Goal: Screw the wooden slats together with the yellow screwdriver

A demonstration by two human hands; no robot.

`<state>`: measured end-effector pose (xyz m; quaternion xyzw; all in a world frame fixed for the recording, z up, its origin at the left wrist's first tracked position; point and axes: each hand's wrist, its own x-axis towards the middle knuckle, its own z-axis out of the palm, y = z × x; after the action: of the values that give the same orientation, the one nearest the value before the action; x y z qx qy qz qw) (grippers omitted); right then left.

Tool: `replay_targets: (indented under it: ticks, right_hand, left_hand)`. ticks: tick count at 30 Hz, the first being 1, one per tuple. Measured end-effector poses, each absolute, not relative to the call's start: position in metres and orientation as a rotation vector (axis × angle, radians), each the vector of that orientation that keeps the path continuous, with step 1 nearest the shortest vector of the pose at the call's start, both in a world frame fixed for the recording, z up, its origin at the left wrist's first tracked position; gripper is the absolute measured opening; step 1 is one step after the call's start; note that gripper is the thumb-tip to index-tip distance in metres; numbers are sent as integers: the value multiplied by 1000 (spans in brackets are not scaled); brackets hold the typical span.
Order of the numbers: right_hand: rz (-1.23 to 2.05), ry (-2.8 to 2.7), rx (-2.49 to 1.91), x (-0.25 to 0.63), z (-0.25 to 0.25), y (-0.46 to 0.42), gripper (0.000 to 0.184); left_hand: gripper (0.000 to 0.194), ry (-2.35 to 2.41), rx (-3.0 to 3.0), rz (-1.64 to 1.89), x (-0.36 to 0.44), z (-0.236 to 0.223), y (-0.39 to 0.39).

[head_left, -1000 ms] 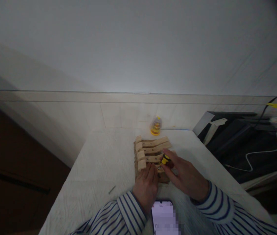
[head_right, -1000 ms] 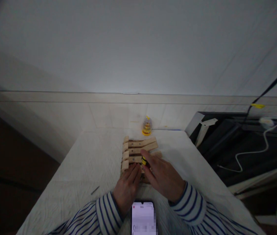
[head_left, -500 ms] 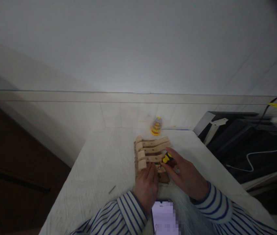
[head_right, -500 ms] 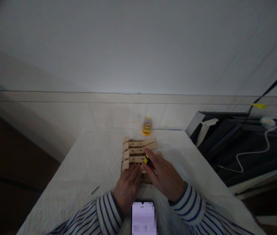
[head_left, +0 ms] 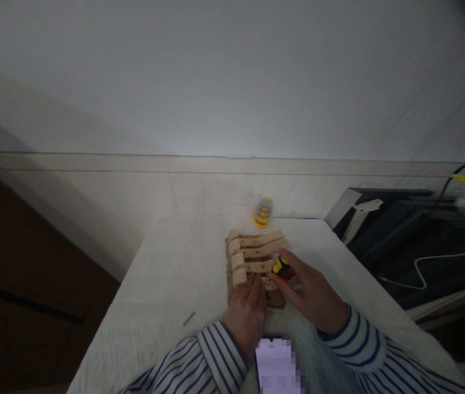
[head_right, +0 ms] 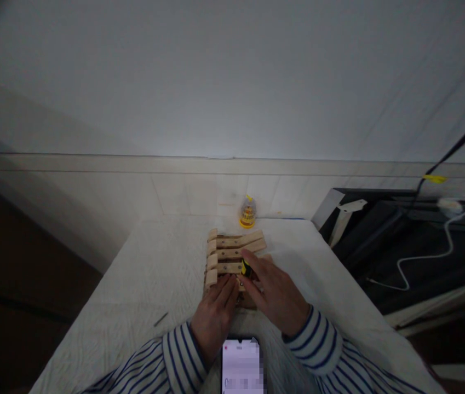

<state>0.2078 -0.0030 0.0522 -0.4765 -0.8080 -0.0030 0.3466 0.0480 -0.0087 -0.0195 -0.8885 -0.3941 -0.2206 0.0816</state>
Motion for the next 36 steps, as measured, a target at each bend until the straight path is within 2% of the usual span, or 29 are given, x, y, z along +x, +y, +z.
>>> replay_targets:
  ticks: [10, 36]
  right_hand:
    - [1, -2167, -1255, 209, 62, -11, 52]
    - [32, -2157, -1213, 209, 58, -9, 49]
  left_hand:
    - [32, -1201, -2683, -608, 48, -20, -8]
    - [30, -1206, -2672, -612, 49, -20, -8]
